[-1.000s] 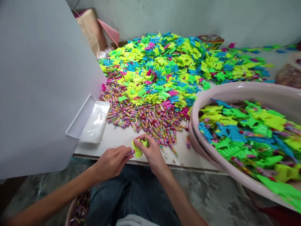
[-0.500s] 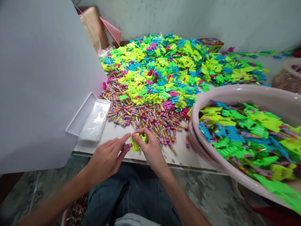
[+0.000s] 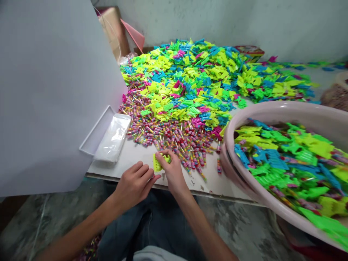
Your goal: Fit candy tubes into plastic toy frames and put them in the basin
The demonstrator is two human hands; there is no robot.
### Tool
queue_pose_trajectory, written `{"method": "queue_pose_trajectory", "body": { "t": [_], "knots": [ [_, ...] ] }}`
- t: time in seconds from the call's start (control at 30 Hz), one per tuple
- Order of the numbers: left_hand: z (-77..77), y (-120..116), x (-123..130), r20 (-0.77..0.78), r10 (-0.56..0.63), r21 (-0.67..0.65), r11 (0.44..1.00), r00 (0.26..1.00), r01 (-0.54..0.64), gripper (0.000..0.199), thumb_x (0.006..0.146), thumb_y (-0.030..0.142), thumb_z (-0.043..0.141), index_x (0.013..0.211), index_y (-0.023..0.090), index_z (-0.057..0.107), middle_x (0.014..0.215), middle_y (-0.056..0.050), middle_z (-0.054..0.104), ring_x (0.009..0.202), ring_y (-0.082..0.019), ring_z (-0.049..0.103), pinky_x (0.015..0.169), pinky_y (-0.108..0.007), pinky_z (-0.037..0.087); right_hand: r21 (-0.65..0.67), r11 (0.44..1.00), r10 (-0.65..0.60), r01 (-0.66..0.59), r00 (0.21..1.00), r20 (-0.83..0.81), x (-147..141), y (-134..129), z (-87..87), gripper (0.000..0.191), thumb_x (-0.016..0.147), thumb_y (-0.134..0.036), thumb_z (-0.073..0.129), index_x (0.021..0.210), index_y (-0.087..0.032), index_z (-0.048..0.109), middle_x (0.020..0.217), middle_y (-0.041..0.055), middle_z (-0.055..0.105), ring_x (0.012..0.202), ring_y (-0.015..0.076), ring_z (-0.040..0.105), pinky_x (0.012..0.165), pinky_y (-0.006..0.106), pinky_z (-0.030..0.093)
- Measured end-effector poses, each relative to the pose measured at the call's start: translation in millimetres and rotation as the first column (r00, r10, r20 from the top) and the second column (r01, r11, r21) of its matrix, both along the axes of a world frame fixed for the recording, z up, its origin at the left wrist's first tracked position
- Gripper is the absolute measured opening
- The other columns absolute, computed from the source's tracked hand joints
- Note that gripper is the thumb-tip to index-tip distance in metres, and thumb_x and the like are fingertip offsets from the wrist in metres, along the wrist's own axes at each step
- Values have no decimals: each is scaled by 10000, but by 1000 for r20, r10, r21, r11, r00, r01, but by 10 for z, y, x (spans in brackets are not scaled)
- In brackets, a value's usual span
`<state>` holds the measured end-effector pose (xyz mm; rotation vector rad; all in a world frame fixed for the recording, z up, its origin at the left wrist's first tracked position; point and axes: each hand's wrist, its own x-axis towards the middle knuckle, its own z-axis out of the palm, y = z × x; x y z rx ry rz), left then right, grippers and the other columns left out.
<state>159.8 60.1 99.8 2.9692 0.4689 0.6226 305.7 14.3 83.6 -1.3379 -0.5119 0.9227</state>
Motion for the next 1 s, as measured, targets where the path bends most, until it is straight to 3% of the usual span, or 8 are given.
{"method": "queue_pose_trajectory", "body": {
  "t": [0.17, 0.33, 0.4, 0.47, 0.6, 0.77, 0.9, 1.0],
  "knots": [
    [-247, 93, 74, -21, 129, -83, 988, 991, -131, 245, 975, 375, 469, 863, 174, 553, 806, -53, 563, 825, -219, 528, 714, -357, 453, 10, 981, -193, 193, 980, 46, 194, 19, 4, 324, 718, -494, 731, 851, -215, 633, 845, 14, 638, 725, 171, 595, 608, 264, 465],
    [-409, 254, 154, -16, 387, -127, 914, 922, -386, 455, 933, 473, 524, 1235, 134, 501, 1238, -161, 569, 1204, -306, 486, 949, -481, 396, -30, 994, -106, 103, 990, -94, 175, -89, -31, 337, 670, -394, 771, 944, -225, 670, 975, 32, 649, 792, 187, 613, 574, 258, 484],
    [-392, 216, 125, 48, 416, -268, 881, 908, -389, 418, 960, 444, 486, 1261, 155, 486, 1272, -144, 576, 1244, -277, 481, 988, -476, 374, -31, 994, -108, 106, 991, -74, 110, -117, -86, 368, 639, -375, 806, 955, -232, 681, 998, 31, 646, 811, 189, 614, 587, 257, 495],
    [-346, 111, 59, 113, 405, -494, 815, 907, -302, 341, 971, 413, 477, 1223, 186, 509, 1172, -89, 641, 1130, -218, 569, 974, -420, 405, -32, 997, -72, 71, 997, -40, 11, -121, -135, 371, 631, -379, 826, 948, -241, 690, 986, 28, 657, 833, 194, 620, 628, 262, 508],
    [-301, -172, -211, 208, 523, -802, 575, 826, -163, 251, 939, 365, 537, 1136, 209, 541, 962, -24, 670, 830, -147, 635, 754, -271, 502, -67, 973, 219, -220, 975, -25, -319, -71, -201, 341, 677, -429, 805, 942, -240, 704, 956, 44, 701, 882, 237, 647, 737, 303, 521],
    [-546, -444, -881, 181, 800, -893, 377, 572, -245, 182, 912, 374, 572, 959, 199, 576, 843, -6, 665, 734, -137, 628, 666, -235, 501, -75, 812, 582, -579, 813, 20, -870, 30, -350, 371, 752, -508, 726, 989, -223, 713, 1031, 78, 706, 955, 278, 640, 822, 351, 518],
    [-902, -425, -1621, 186, 980, -867, 199, 73, -457, 310, 904, 477, 549, 984, 178, 549, 843, -31, 672, 713, -155, 654, 621, -239, 510, -130, 709, 706, -694, 697, 125, -1188, 24, -433, 434, 786, -552, 663, 1061, -219, 704, 1117, 98, 680, 1009, 279, 618, 880, 366, 503],
    [-1110, -167, -2166, 210, 972, -822, 116, -108, -558, 361, 923, 517, 491, 996, 165, 533, 875, -48, 665, 758, -167, 649, 692, -275, 510, -168, 595, 803, -786, 588, 96, -1292, -27, -443, 410, 829, -552, 609, 1049, -219, 706, 1124, 90, 683, 1031, 273, 625, 904, 348, 490]
  ]
}}
